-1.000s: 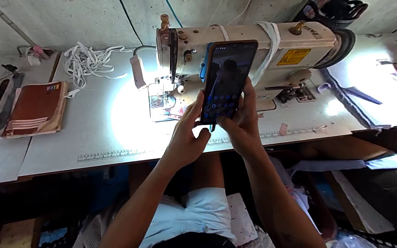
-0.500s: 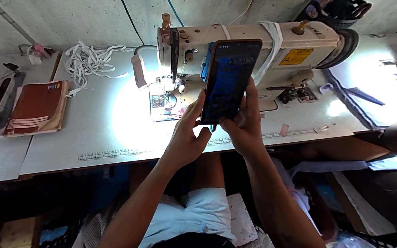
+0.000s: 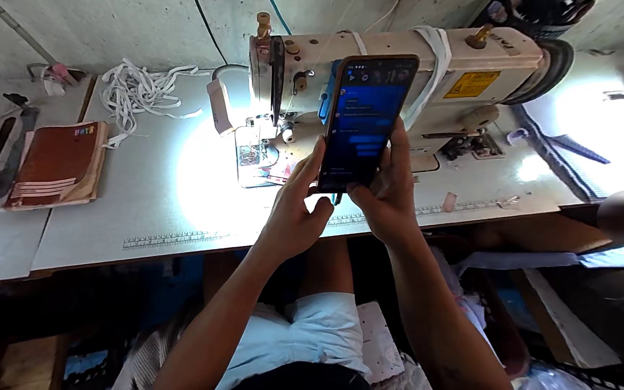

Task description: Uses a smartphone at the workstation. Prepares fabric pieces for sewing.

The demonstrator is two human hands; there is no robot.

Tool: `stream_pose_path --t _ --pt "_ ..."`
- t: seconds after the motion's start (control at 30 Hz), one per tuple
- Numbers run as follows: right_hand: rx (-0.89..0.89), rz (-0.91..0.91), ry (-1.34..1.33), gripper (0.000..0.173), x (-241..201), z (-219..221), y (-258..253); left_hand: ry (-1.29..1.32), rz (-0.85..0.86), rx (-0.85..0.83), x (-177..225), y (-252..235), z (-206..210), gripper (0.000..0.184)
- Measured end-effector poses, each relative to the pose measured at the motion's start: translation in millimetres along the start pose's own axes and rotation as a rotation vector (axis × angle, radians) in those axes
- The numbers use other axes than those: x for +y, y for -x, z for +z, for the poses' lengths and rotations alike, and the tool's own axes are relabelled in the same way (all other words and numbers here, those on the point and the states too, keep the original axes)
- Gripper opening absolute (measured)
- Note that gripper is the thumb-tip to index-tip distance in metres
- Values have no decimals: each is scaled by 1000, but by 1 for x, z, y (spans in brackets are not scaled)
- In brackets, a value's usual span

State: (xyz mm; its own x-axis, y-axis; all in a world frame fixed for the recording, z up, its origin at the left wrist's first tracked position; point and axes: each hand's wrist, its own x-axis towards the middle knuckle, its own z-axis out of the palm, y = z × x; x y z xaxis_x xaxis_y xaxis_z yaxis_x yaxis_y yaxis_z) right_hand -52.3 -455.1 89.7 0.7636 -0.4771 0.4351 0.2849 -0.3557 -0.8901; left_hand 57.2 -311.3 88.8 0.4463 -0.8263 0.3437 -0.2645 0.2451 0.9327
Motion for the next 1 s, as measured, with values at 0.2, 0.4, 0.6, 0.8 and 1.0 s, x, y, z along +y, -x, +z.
stream_pose_path --t 0.2,0.4,0.6,0.8,1.0 --pt "-17 -24 -11 105 1 -1 0 -2 -6 2 0 0 0 79" --pt "2 6 31 100 -1 1 0 -14 -13 10 2 1 0 79" --pt "-6 -3 12 104 -1 0 0 -14 -19 9 2 0 0 79" --pt "-1 16 14 102 -2 0 1 -15 -14 6 1 0 -1 79" --pt "-5 -8 15 103 -1 0 0 -7 -12 5 1 0 -1 80"
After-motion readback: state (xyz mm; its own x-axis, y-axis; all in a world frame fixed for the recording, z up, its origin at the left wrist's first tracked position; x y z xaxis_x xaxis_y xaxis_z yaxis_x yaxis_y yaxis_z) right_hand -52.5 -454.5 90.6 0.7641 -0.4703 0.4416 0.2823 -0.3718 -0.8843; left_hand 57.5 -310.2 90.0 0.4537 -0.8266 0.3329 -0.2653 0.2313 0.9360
